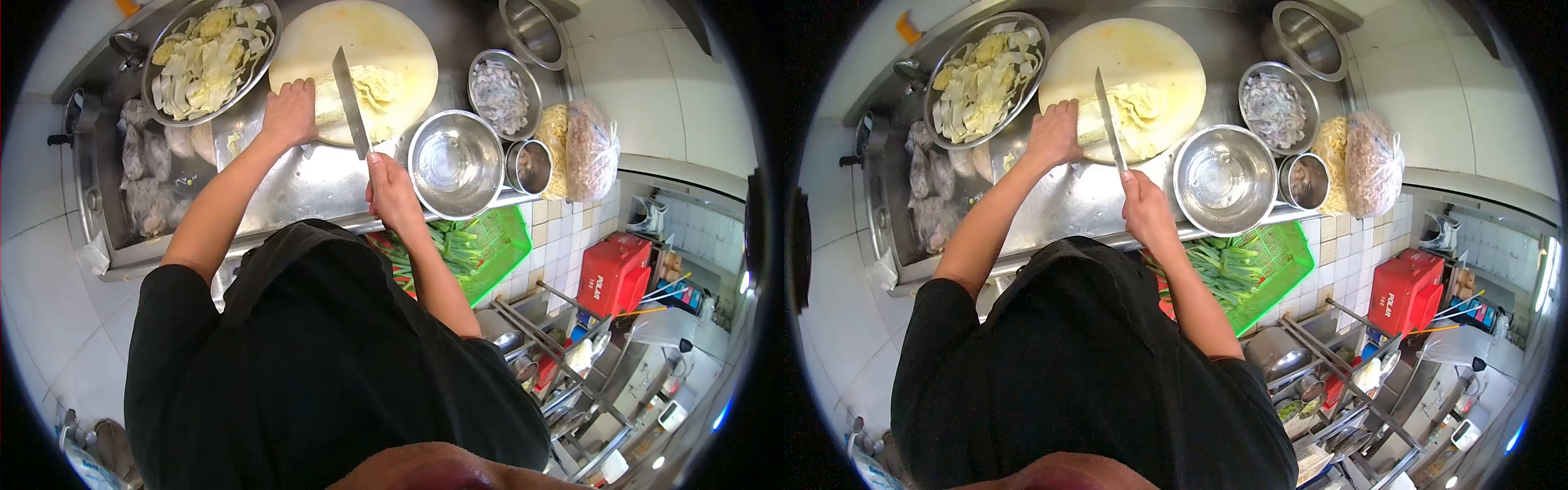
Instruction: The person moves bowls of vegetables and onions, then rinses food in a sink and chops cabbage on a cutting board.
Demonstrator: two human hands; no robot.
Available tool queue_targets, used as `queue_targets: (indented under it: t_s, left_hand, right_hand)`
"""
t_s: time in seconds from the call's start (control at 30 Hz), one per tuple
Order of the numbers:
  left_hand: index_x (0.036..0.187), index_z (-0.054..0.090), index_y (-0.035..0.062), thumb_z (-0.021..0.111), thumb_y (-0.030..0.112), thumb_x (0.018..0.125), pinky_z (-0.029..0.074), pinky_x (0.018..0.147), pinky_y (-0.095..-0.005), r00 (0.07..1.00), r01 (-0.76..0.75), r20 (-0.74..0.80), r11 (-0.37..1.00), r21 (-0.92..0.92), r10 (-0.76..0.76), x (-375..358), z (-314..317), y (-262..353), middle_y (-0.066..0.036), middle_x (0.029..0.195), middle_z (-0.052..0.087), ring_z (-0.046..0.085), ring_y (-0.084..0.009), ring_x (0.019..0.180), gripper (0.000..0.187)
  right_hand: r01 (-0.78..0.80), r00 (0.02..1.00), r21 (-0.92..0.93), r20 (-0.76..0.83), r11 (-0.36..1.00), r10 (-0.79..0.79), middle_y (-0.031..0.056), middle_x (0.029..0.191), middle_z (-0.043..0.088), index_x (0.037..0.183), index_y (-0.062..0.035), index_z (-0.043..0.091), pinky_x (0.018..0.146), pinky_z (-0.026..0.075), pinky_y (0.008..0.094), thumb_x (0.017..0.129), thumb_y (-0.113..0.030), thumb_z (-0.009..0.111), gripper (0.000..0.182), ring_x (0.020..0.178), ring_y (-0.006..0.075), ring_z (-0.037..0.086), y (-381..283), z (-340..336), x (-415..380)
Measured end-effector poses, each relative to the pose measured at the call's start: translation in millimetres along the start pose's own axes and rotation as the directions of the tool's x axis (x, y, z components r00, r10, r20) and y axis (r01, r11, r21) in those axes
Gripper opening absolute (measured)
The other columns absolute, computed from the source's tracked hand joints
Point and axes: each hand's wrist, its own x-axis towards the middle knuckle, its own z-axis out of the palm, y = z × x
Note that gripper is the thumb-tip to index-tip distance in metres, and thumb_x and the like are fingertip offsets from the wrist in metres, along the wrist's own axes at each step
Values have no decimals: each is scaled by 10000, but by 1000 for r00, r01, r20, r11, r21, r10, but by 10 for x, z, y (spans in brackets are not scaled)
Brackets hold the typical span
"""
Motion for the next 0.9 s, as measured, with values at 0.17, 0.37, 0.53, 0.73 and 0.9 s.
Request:
queue_targets:
  t_s: [0.17, 0.37, 0.53, 0.73, 0.9]
  left_hand:
    - [1185, 524, 14, 715, 113, 693, 488, 887, -501, 1000, -3, -23, 1000, 15, 3, 3, 33, 0, -140, 1145, 595, 584, -304, 1114, 537]
    - [1231, 509, 15, 723, 118, 699, 466, 933, -523, 1000, 2, 27, 1000, -5, -2, 22, 19, -25, -138, 1192, 582, 570, -297, 1140, 583]
    - [1242, 493, -11, 799, 197, 666, 450, 970, -534, 996, -19, -82, 999, -31, 17, 36, 137, -90, -156, 1210, 566, 549, -321, 1170, 685]
    - [1230, 483, -28, 862, 213, 610, 485, 957, -472, 997, 3, -76, 998, -56, -7, -102, -28, -205, -186, 1186, 575, 559, -343, 1152, 766]
    - [1152, 518, -21, 844, 167, 632, 515, 904, -449, 999, 37, -27, 999, -36, -38, -67, 98, -248, -187, 1146, 592, 586, -340, 1110, 642]
  right_hand:
    - [106, 993, -135, -28, 985, -111, 98, 599, 544, 1115, 14, 583, 472, 454, 356, 1056, -433, 376, 496, 460, 190, 546, 173, 80, 262]
    - [118, 992, -173, -22, 978, -124, 86, 569, 521, 1044, 29, 559, 422, 437, 349, 1051, -449, 364, 517, 431, 186, 528, 268, 271, 721]
    - [19, 999, -177, 32, 984, -13, 223, 729, 620, 1119, 37, 589, 602, 492, 437, 1055, -415, 358, 511, 567, 330, 614, 603, 15, 189]
    - [-28, 999, -47, 19, 999, 29, 76, 597, 532, 1143, 22, 575, 458, 428, 321, 1061, -414, 370, 489, 452, 168, 534, 68, -99, -144]
    - [30, 997, -33, 68, 999, -27, 63, 586, 525, 1154, 19, 576, 456, 424, 325, 1065, -407, 376, 479, 456, 158, 521, -166, 84, -59]
